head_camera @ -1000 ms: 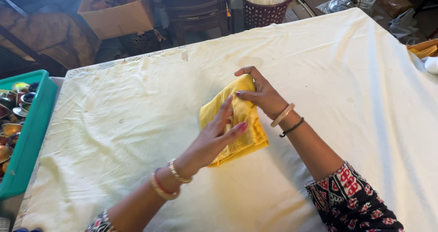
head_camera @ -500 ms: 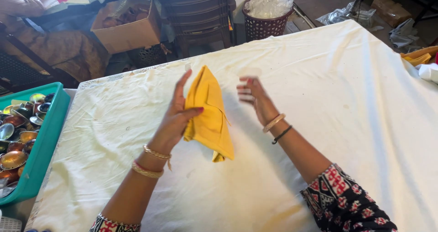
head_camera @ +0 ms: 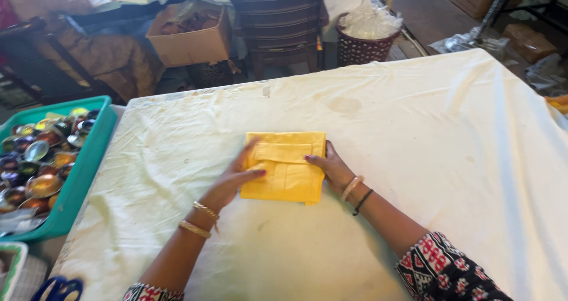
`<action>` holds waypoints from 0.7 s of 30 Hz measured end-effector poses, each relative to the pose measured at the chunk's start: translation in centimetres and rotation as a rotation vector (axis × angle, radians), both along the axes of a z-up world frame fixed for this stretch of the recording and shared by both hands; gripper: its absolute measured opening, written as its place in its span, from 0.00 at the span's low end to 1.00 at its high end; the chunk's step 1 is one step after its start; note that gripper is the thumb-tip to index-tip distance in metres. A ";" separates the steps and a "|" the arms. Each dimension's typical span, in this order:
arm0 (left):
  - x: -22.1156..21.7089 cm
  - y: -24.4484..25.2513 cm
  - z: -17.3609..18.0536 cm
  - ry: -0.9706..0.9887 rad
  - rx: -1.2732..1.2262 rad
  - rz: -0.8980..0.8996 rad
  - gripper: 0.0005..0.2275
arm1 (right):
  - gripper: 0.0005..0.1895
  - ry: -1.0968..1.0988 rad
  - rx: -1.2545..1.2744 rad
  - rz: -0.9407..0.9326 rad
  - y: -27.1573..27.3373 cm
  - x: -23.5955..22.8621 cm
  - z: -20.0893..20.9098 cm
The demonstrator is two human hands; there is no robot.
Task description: The person folds a yellow pair of pants on a white tablecloth, smoothing the fabric and aligning the edges before folding it into a compact rectangle. They then pick up a pink pair of pants, lay it flat, and repeat the folding process, placing the finished pink pants on top of the yellow ones.
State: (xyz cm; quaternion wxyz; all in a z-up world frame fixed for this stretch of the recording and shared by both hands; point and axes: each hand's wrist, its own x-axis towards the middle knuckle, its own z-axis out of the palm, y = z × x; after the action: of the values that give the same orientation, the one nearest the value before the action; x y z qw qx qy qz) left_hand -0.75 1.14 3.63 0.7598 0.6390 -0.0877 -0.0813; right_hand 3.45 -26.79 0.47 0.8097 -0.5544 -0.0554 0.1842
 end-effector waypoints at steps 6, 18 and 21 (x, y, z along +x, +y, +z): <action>-0.2 2.0 0.6 -0.129 0.211 -0.100 0.38 | 0.43 -0.081 -0.196 0.053 0.1 -1.2 1.9; 10.0 19.2 4.1 -0.570 0.860 0.343 0.39 | 0.42 -0.108 -0.237 0.162 -0.7 -0.1 -0.4; 14.1 26.6 -1.5 -0.456 0.967 0.629 0.36 | 0.40 -0.105 -0.262 0.171 -0.3 -0.4 0.1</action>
State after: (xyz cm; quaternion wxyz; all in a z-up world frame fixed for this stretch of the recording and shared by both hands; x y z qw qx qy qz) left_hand 13.30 27.71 2.09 0.3340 0.9074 -0.0086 0.2548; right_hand 3.01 -27.08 0.60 0.7078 -0.6575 -0.1201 0.2286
